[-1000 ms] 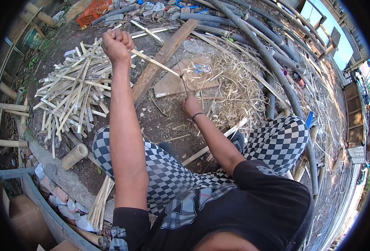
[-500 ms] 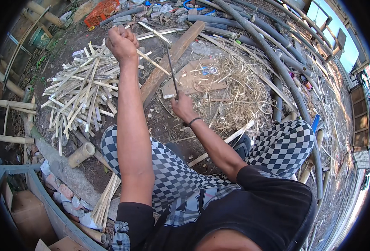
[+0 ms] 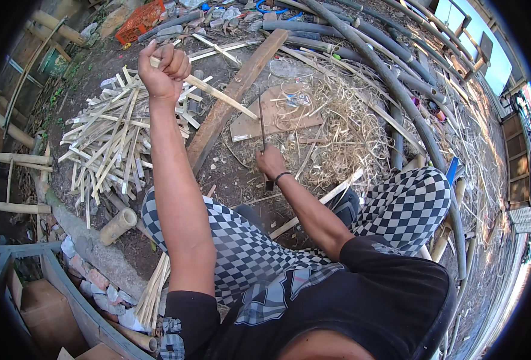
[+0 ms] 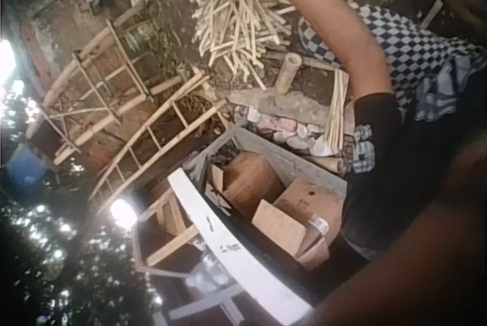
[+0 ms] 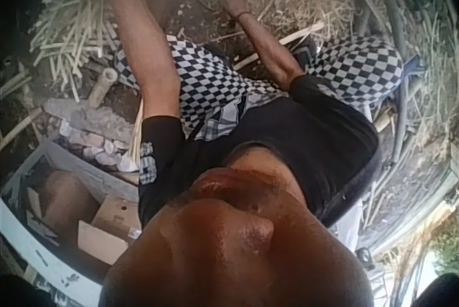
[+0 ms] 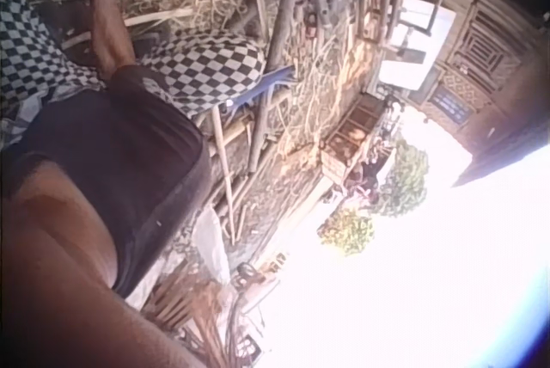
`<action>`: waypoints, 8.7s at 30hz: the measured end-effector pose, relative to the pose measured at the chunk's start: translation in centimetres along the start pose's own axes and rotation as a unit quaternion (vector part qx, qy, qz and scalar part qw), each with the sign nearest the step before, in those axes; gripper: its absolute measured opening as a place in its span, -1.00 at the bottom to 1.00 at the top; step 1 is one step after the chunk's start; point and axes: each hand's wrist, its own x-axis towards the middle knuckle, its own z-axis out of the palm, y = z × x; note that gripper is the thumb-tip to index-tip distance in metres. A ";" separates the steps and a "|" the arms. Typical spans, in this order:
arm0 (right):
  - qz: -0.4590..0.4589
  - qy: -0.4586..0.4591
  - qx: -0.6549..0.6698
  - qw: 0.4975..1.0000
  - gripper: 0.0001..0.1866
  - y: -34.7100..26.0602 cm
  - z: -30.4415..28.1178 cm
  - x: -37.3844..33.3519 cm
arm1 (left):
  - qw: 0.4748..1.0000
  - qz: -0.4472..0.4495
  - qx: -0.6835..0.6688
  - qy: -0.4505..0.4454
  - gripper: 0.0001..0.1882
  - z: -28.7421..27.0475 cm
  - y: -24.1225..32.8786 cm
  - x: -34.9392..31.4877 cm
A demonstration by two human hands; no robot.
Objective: The person is splitting and shaving bamboo strips using a large knife or machete.
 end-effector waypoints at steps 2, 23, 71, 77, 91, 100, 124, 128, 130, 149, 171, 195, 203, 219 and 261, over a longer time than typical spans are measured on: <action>-0.053 -0.008 0.071 0.996 -0.62 -3.3 -2.5 0.0 | 1.000 -0.017 0.007 0.001 -0.48 0.0 0.1 -0.4; -0.156 0.060 0.105 0.980 -0.73 -9.4 -5.5 -0.8 | 0.999 -0.016 0.036 0.031 -0.56 0.2 0.2 0.2; 0.075 -0.009 0.076 0.994 -0.58 -0.1 -2.2 0.6 | 0.989 0.047 0.121 0.075 -0.56 4.1 -2.4 1.3; -0.106 0.040 0.134 0.985 -0.70 -10.5 -8.1 -1.2 | 0.978 0.084 0.128 0.140 -0.51 1.4 -1.6 1.0; -0.024 -0.009 0.062 0.998 -0.62 -2.5 -2.1 0.2 | 0.964 0.095 0.146 0.202 -0.54 2.6 -2.3 1.8; -0.080 0.031 0.161 0.983 -0.70 -7.4 -4.6 -0.6 | 0.967 0.090 0.147 0.188 -0.55 2.5 -1.5 1.6; -0.065 -0.029 0.034 0.997 -0.66 -9.1 -6.1 -1.0 | 0.951 0.109 0.136 0.255 -0.56 0.2 -0.6 0.5; -0.037 -0.035 0.066 0.997 -0.67 -5.2 -3.5 -1.2 | 0.952 0.107 0.140 0.251 -0.56 0.9 -0.4 0.9; 0.036 -0.032 0.032 0.998 -0.67 1.0 -1.5 -0.4 | 0.955 0.106 0.138 0.239 -0.55 1.0 -0.8 1.2; -0.003 0.006 0.113 0.994 -0.64 -6.4 -4.4 1.1 | 0.942 0.119 0.145 0.280 -0.51 2.4 -1.5 1.3; -0.004 -0.045 0.025 0.999 -0.64 -3.5 -1.8 1.1 | 0.896 0.148 0.184 0.375 -0.59 0.4 -1.5 0.6; 0.044 -0.041 0.154 0.986 -0.54 -4.1 -4.1 0.3 | 0.975 0.121 0.123 0.139 -0.41 1.6 -3.7 1.8; -0.168 0.056 0.167 0.970 -0.68 -12.5 -7.9 -1.5 | 0.921 0.184 0.207 0.273 -0.36 1.2 -3.0 1.3; -0.111 0.037 0.157 0.981 -0.66 -11.0 -5.8 -1.6 | 0.911 0.188 0.183 0.319 -0.39 -0.5 -2.5 1.3; -0.008 -0.017 0.098 0.995 -0.64 -6.0 -3.2 3.5 | 0.904 0.229 0.201 0.301 -0.45 0.8 -4.6 1.7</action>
